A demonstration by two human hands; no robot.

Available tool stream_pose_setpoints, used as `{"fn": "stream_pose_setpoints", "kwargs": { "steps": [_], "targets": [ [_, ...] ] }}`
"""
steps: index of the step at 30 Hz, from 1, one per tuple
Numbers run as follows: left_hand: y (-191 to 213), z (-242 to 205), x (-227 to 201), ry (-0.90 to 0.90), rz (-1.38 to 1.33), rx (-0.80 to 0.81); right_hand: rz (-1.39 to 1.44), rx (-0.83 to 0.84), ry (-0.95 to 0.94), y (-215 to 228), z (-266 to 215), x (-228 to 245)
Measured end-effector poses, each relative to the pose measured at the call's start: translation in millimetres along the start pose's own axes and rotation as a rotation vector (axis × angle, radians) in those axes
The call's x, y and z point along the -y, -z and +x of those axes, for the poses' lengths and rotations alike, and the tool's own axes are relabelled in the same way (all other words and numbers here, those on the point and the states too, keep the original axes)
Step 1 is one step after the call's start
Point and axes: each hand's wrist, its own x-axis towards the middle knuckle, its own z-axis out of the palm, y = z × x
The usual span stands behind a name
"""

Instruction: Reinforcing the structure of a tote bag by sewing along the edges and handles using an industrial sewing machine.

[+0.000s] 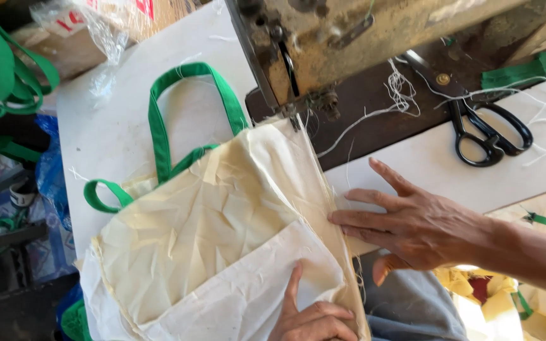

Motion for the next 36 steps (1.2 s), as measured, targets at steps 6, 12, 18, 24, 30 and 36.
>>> {"fn": "stream_pose_setpoints", "kwargs": {
  "steps": [6, 12, 18, 24, 30, 36],
  "targets": [
    [18, -6, 40, -0.073, 0.105, 0.243, -0.042, -0.013, -0.021, 1, 6, -5],
    [55, 42, 32, -0.100, -0.072, 0.220, -0.106, 0.056, -0.058, 4, 19, -32],
    [53, 49, 32, -0.089, -0.091, 0.206, -0.079, 0.022, -0.059, 8, 22, -37],
    [29, 48, 32, -0.112, -0.055, 0.057, -0.024, 0.021, -0.070, -3, 16, -43],
    [40, 51, 47, -0.053, -0.168, 0.175, -0.022, 0.050, -0.043, 2, 21, -53],
    [74, 85, 62, -0.122, -0.274, 0.112, -0.162, 0.090, -0.037, -19, 30, -89]
  ]
}}
